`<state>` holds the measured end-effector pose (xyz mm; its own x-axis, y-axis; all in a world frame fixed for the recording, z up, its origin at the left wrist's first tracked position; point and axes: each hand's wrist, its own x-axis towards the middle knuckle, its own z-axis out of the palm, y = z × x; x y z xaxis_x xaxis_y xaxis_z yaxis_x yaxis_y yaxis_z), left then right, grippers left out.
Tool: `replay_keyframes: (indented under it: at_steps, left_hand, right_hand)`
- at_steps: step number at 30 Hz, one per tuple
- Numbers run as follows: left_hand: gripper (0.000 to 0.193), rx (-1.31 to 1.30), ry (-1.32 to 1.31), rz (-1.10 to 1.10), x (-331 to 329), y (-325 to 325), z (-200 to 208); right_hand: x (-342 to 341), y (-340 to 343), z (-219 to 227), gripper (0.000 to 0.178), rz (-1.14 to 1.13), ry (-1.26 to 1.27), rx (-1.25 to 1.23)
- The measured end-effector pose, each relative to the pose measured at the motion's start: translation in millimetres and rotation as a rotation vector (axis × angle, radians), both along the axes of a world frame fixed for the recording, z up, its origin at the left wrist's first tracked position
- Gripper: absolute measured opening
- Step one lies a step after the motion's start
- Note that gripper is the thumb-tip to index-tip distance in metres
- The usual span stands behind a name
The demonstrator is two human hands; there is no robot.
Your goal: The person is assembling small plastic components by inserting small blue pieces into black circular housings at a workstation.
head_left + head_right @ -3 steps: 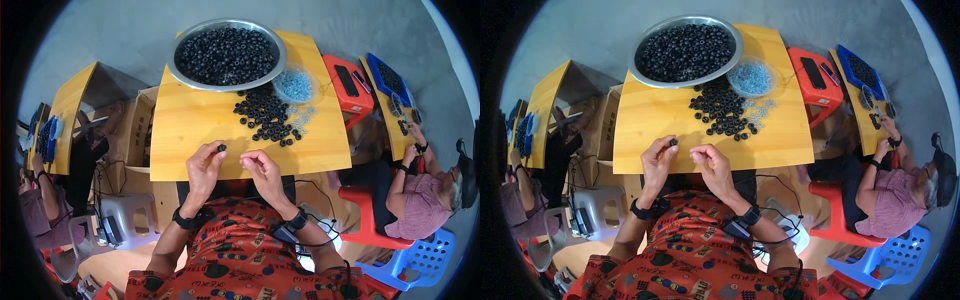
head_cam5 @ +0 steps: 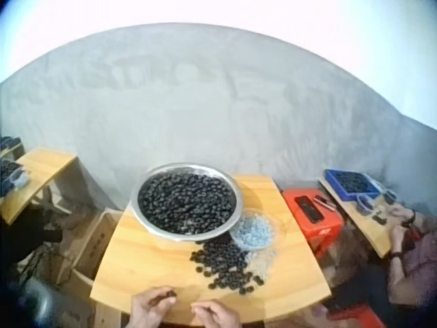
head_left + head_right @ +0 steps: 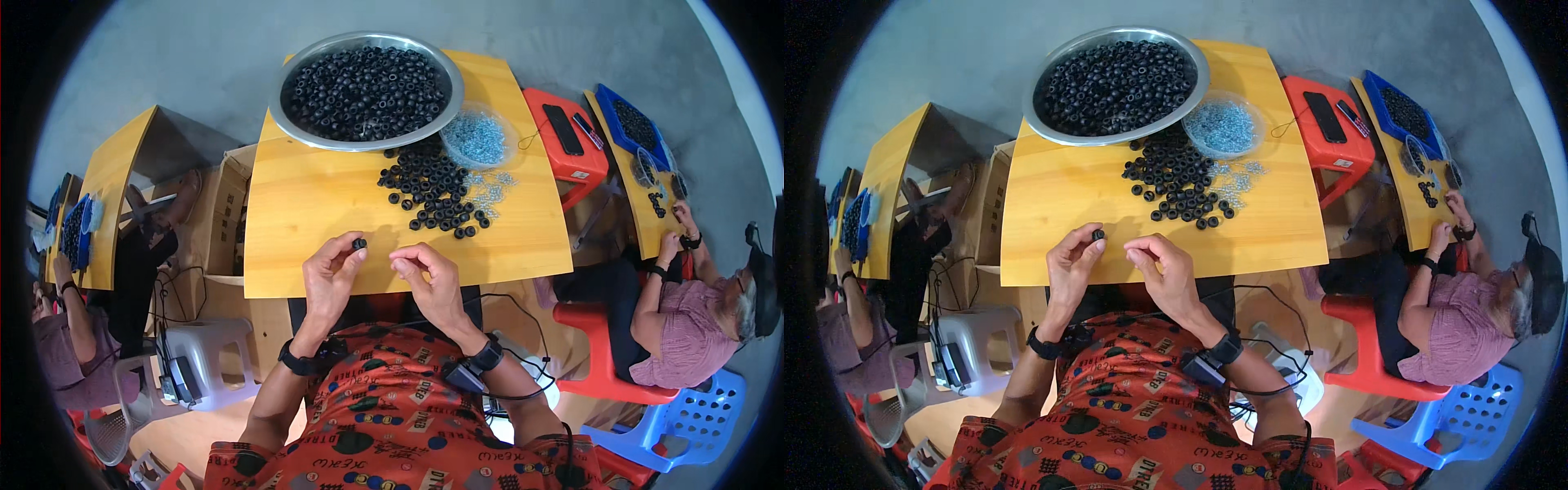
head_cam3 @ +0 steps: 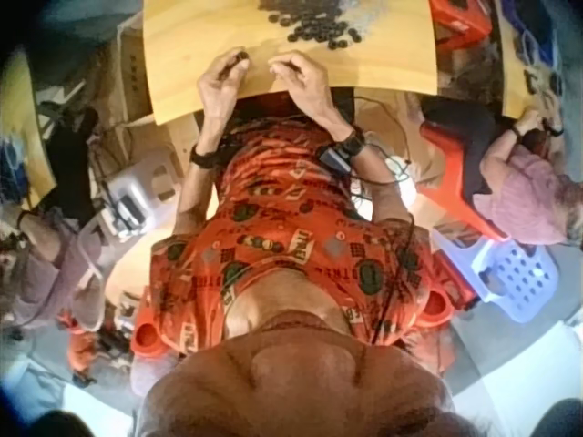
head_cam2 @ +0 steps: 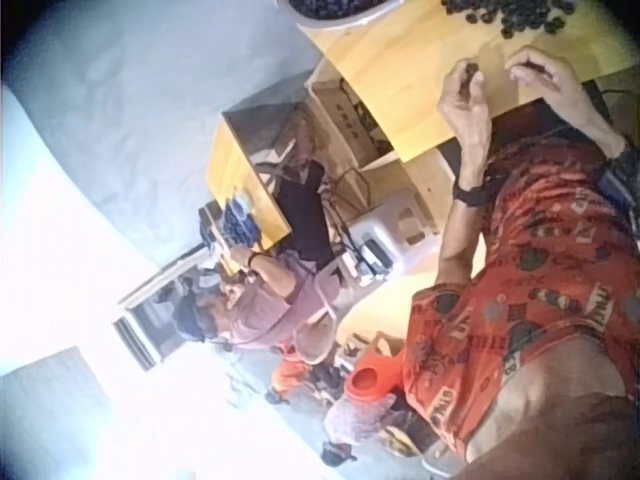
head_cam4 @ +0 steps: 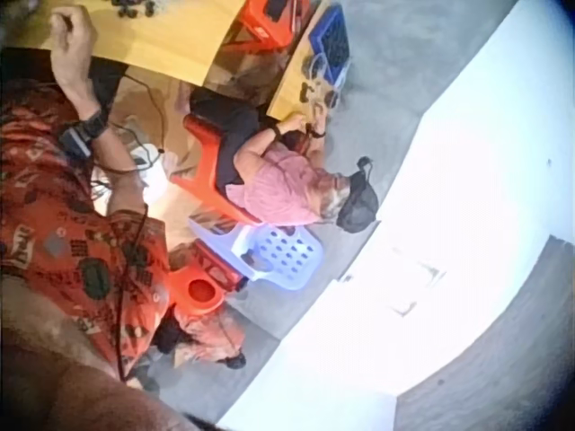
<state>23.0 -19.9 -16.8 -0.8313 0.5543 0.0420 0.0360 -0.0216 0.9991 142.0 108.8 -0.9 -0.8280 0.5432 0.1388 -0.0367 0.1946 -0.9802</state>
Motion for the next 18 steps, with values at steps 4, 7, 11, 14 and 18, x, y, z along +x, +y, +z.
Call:
replay_keyframes:
  at_steps: [4,7,11,14,18]
  left_hand:
    - [0.025,-0.047,-0.111,-0.03,2,3,9]
    - [0.025,-0.043,-0.114,-0.051,2,3,5]
    - [0.025,0.015,-0.049,-0.027,2,5,-9]
    - [0.025,0.029,-0.03,0.012,5,8,-11]
    - [0.025,0.077,-0.088,0.043,3,3,-4]
  right_hand:
    - [0,16,-5,0.027,0.005,-0.095,0.101]
    - [-6,20,-17,0.033,-0.013,-0.018,-0.022]
    - [-8,20,-13,0.039,0.031,-0.069,0.038]
    - [-8,21,-10,0.039,0.025,-0.068,0.015]
    - [-9,24,-15,0.039,0.051,-0.063,0.012]
